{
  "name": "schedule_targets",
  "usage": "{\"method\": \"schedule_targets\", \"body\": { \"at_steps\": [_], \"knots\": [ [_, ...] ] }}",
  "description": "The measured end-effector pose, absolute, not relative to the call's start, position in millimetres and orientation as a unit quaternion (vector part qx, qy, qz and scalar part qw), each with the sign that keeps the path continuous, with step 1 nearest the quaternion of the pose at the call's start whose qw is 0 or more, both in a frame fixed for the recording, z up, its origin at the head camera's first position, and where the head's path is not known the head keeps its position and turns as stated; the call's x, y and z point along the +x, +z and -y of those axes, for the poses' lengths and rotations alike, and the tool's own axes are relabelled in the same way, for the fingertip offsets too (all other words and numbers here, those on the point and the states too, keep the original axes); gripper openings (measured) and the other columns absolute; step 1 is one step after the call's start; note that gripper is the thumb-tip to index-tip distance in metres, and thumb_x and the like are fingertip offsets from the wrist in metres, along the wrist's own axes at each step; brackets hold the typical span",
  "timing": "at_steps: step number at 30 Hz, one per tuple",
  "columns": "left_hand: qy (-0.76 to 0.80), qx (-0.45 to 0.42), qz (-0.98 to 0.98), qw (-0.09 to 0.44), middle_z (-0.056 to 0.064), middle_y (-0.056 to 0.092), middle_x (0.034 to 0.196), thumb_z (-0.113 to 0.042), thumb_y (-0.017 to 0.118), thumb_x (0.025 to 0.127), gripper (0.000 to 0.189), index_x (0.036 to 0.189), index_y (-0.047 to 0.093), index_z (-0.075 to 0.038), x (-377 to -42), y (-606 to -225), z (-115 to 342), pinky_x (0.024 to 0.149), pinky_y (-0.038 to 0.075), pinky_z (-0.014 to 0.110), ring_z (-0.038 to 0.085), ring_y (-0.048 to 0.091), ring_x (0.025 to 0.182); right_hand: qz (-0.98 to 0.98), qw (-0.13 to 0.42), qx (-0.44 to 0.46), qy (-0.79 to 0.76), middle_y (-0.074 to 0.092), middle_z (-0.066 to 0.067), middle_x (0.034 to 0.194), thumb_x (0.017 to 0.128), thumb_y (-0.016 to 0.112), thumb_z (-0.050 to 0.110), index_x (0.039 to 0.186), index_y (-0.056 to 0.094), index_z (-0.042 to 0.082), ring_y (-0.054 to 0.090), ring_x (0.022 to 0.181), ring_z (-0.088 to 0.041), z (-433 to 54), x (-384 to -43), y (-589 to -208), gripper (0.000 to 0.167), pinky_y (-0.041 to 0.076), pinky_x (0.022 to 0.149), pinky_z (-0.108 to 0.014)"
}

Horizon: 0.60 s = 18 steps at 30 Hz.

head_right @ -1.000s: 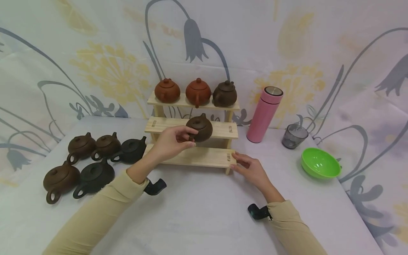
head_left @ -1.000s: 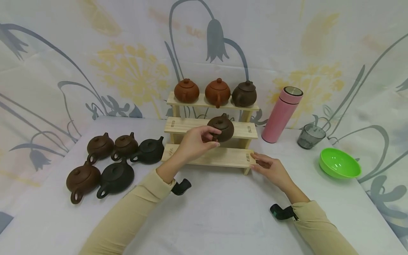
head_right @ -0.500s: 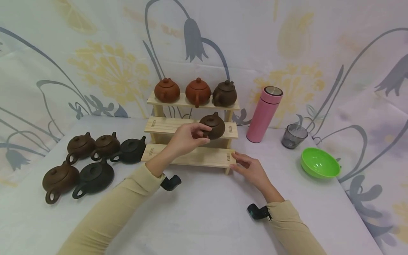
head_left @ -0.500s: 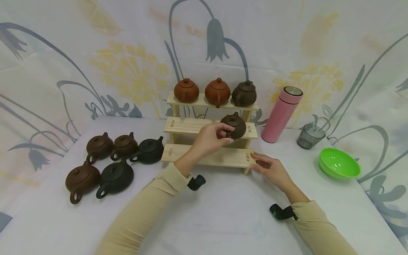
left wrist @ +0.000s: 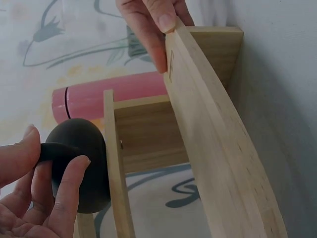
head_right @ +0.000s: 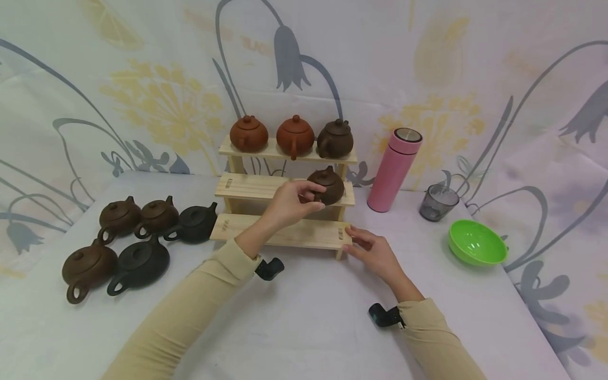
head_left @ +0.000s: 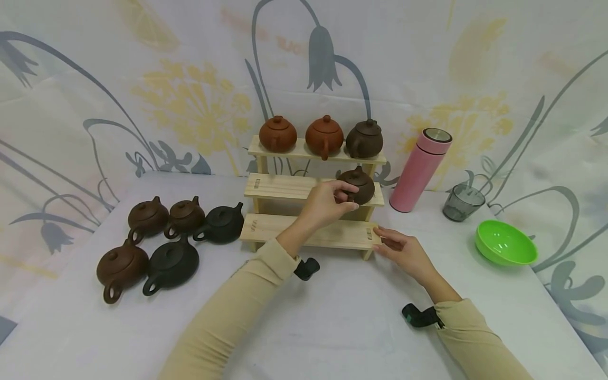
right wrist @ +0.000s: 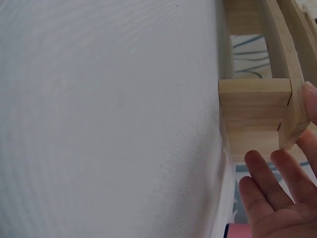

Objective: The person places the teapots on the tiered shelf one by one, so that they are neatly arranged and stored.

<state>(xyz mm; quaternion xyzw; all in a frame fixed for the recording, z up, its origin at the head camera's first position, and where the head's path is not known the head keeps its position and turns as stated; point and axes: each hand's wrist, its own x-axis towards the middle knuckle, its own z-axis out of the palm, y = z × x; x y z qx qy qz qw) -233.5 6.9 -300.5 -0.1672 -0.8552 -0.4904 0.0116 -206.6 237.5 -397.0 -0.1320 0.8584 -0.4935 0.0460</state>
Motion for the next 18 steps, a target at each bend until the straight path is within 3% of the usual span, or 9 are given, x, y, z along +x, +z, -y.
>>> {"method": "schedule_targets", "body": {
  "at_steps": [18],
  "knots": [
    [-0.518, -0.164, 0.839, 0.039, 0.002, 0.067, 0.089, -0.017, 0.075, 0.081, 0.028, 0.108, 0.068, -0.012, -234.4, -307.7, -26.2, 0.067, 0.047, 0.018, 0.01, 0.061, 0.083, -0.859, 0.043, -0.134, -0.492, 0.04, -0.019, 0.14, 0.088, 0.067, 0.022, 0.132, 0.049, -0.003, 0.041, 0.126, -0.03, -237.4, -206.2, -397.3, 0.054, 0.039, 0.097, -0.033]
  ]
}}
